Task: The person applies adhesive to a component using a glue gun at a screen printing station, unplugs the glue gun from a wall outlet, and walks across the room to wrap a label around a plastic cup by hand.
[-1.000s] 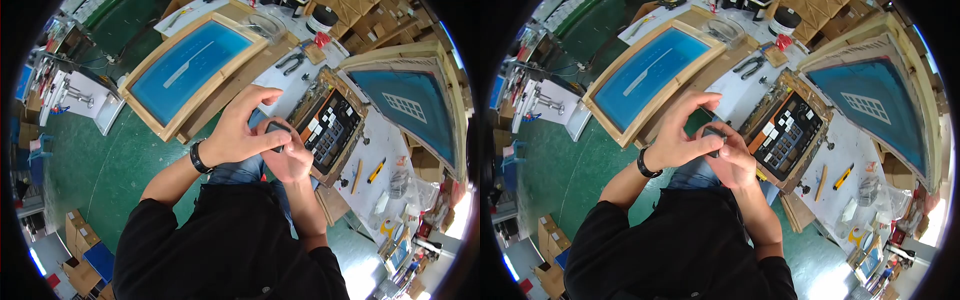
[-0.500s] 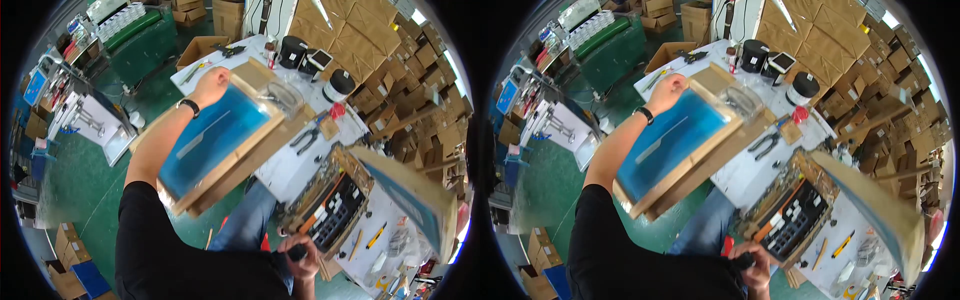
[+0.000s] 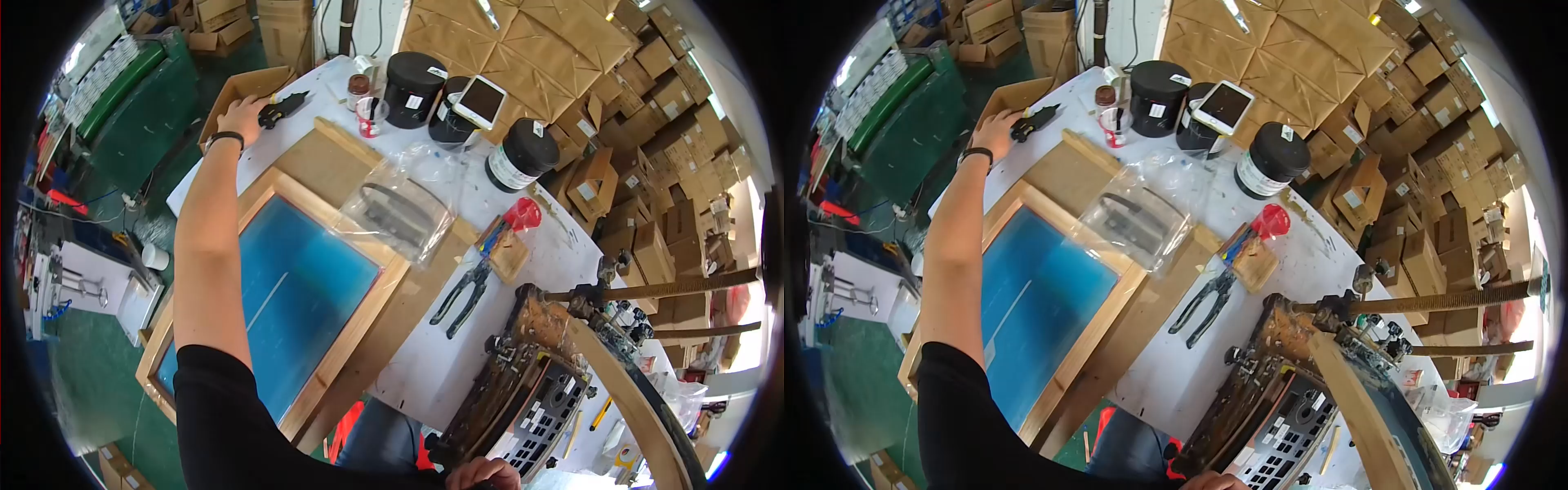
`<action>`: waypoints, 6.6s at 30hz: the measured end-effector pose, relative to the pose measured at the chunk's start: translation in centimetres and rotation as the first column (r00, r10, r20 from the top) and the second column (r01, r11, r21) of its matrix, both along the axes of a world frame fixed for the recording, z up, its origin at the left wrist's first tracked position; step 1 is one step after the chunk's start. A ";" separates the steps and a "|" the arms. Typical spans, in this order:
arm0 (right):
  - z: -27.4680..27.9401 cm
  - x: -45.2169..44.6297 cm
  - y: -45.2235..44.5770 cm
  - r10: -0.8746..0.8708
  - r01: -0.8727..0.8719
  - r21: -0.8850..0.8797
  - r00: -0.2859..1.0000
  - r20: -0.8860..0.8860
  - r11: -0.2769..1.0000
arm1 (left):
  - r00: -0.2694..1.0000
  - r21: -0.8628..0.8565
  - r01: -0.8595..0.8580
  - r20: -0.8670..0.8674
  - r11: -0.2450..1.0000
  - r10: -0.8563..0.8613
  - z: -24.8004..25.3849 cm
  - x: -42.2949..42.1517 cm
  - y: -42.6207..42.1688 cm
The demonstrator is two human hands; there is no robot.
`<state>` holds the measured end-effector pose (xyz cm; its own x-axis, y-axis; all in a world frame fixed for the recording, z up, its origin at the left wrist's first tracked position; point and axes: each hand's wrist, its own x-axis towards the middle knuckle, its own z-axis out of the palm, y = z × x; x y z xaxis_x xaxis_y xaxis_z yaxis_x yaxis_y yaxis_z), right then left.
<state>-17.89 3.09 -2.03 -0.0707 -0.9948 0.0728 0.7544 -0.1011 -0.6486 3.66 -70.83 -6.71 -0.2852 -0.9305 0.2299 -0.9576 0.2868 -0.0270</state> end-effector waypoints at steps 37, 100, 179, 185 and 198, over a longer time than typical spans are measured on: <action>11.1 3.0 -3.6 -0.175 0.136 -0.136 0.923 -0.342 0.981 | -0.100 -0.253 0.554 -0.966 0.793 -0.239 28.0 5.4 31.5; 5.9 -1.4 0.5 -0.293 0.299 0.167 0.954 -0.063 0.940 | 0.959 -0.012 0.157 0.242 0.987 -0.150 5.2 -3.4 16.0; -4.2 -10.5 24.8 -0.405 0.657 -0.109 0.318 -0.857 0.746 | 0.458 0.525 0.772 -0.850 0.358 0.260 5.7 -1.1 70.8; -3.2 -8.6 24.7 -0.413 0.736 -0.006 0.374 -0.830 0.677 | 0.450 0.501 0.783 -0.866 0.368 0.220 5.0 -0.6 70.5; 0.1 -1.7 23.2 -0.567 0.819 0.299 0.560 -0.604 0.490 | 0.446 0.466 0.797 -0.883 0.385 0.144 5.4 -0.9 70.3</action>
